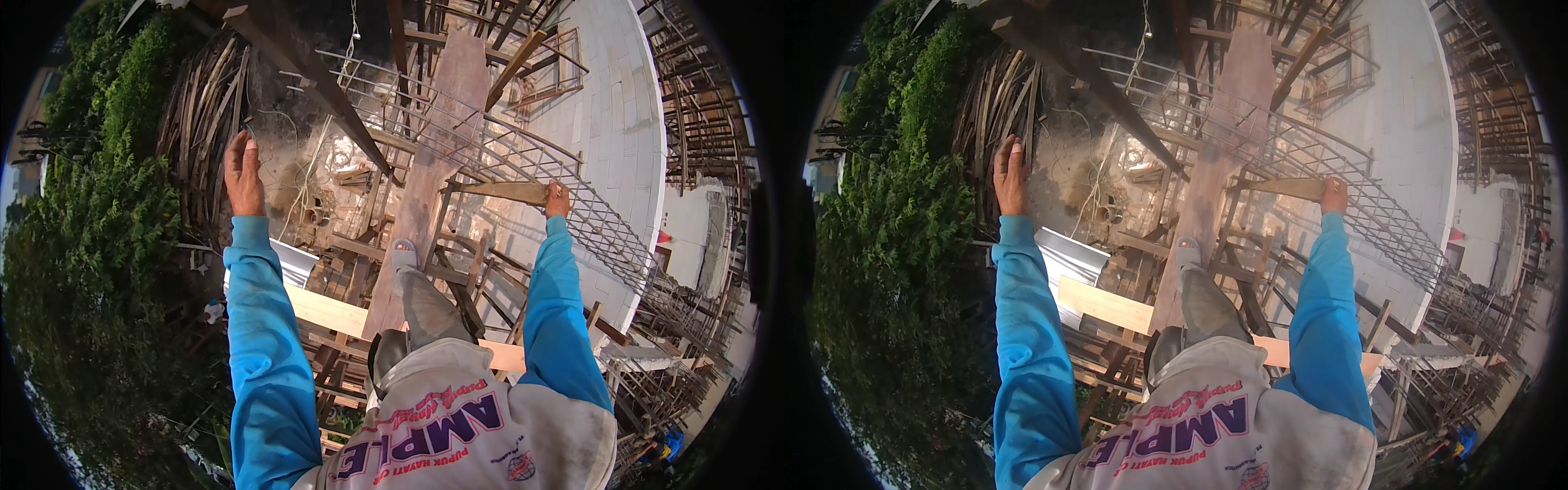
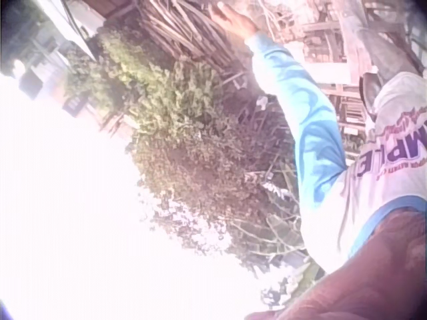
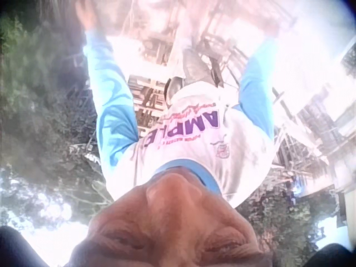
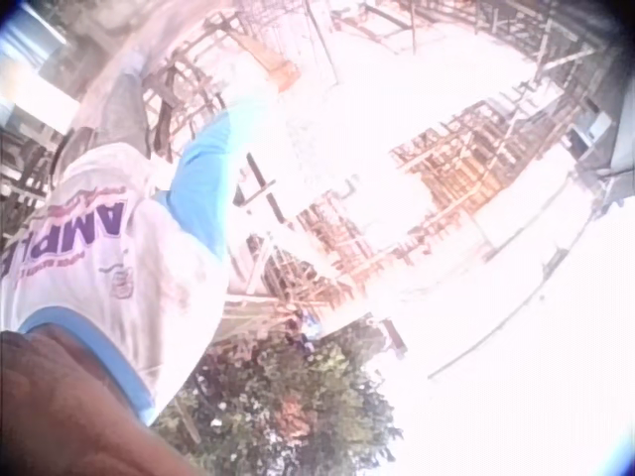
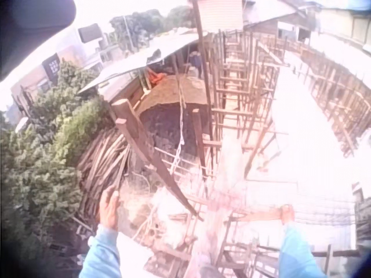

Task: The person hammers a nail into a wooden plank, retrieves more nails from a bucket, and then moves a long wooden beam to position it across a metal rebar structure.

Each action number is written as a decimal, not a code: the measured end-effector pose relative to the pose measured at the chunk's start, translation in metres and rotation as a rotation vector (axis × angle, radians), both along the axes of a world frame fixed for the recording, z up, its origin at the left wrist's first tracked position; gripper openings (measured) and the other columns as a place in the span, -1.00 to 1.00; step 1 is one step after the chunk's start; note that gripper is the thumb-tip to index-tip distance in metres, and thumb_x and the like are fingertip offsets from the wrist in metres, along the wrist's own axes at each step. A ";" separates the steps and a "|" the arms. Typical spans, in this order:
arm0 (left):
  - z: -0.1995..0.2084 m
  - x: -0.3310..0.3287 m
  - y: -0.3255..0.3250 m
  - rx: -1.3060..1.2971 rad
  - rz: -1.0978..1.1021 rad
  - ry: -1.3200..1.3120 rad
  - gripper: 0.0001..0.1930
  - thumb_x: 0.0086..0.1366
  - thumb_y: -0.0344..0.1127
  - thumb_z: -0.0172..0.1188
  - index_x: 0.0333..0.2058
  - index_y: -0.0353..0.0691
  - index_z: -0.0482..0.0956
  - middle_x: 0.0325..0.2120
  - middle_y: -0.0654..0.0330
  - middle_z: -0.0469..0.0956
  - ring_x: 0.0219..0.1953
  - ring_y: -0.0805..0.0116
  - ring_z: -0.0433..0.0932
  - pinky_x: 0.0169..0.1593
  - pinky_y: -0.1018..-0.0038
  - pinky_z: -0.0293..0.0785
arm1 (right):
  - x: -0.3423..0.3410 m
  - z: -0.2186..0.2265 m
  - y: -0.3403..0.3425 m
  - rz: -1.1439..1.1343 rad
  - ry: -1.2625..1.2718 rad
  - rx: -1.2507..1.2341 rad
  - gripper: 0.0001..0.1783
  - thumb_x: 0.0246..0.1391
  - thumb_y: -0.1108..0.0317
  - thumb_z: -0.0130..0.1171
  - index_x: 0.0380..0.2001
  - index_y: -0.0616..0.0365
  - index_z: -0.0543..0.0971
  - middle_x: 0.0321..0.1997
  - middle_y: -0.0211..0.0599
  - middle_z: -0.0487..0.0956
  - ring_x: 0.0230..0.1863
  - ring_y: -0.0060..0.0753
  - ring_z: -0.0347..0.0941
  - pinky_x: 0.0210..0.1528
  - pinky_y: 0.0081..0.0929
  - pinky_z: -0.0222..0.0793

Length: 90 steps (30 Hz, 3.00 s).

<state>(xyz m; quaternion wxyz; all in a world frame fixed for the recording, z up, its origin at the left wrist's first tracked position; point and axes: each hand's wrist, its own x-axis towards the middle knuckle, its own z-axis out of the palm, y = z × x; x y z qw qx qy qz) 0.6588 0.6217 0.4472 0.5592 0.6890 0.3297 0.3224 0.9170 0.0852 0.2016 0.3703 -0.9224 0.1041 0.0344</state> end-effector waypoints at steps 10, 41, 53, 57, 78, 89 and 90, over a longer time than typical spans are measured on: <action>0.069 0.127 0.020 0.112 0.167 -0.269 -0.41 0.24 -0.10 0.09 0.13 -0.26 0.14 0.10 0.05 0.18 0.13 0.25 0.21 0.17 0.36 0.16 | -0.001 0.003 -0.003 -0.088 0.086 -0.181 -0.47 0.08 -0.11 -0.07 -0.10 0.11 0.37 -0.27 0.13 0.52 -0.19 0.09 0.46 -0.12 -0.20 0.34; 0.041 0.270 0.083 0.604 0.790 -0.340 -0.26 0.21 0.22 -0.05 0.06 -0.38 0.16 -0.06 -0.03 0.27 -0.04 0.24 0.33 0.04 0.34 0.27 | -0.014 0.033 0.011 -0.037 0.221 0.106 -0.59 0.21 0.10 -0.10 0.01 0.11 0.29 -0.20 -0.11 0.46 -0.22 -0.36 0.40 -0.26 -0.43 0.36; 0.012 0.231 0.081 0.558 0.862 -0.112 -0.32 0.30 0.14 -0.23 0.12 -0.40 0.11 0.07 -0.14 0.18 0.05 0.08 0.31 0.03 0.22 0.35 | 0.073 0.050 0.027 0.308 0.466 -0.504 -0.58 0.06 0.13 0.04 -0.11 0.20 0.43 -0.13 0.11 0.42 -0.13 0.10 0.37 -0.07 -0.18 0.30; 0.021 0.228 0.086 0.498 0.855 -0.396 -0.43 0.35 0.05 -0.26 0.15 -0.28 0.13 0.02 -0.10 0.27 -0.04 0.03 0.41 -0.09 0.28 0.49 | 0.178 0.002 0.123 0.443 0.248 -0.381 -0.66 0.02 0.20 0.07 -0.23 0.25 0.50 -0.15 0.11 0.45 -0.12 0.13 0.36 -0.02 -0.17 0.24; 0.023 0.216 0.106 0.668 0.686 -0.756 -0.29 0.11 0.37 -0.12 -0.06 -0.20 0.29 -0.24 0.13 0.36 -0.17 0.23 0.35 -0.16 0.29 0.31 | 0.140 -0.143 0.450 1.051 0.877 -0.385 -0.17 0.02 -0.27 -0.14 0.05 0.33 0.32 0.05 0.12 0.38 0.11 0.04 0.26 0.15 -0.25 0.17; 0.055 0.191 0.090 0.456 0.452 -0.191 -0.46 0.26 0.10 -0.34 0.01 -0.16 0.29 -0.22 0.18 0.39 -0.17 0.20 0.34 -0.17 0.16 0.29 | 0.134 -0.176 0.441 1.127 0.878 -0.467 -0.34 0.00 -0.15 -0.09 -0.07 0.24 0.42 -0.07 0.13 0.46 0.01 0.13 0.34 0.06 -0.16 0.23; 0.064 0.192 0.087 0.410 0.461 -0.113 -0.56 0.36 -0.06 -0.42 0.03 -0.10 0.31 -0.19 0.24 0.41 -0.17 0.22 0.37 -0.15 0.12 0.31 | 0.134 -0.175 0.440 1.123 0.926 -0.454 -0.33 0.00 -0.16 -0.08 -0.09 0.25 0.43 -0.06 0.14 0.45 0.01 0.13 0.34 0.06 -0.16 0.23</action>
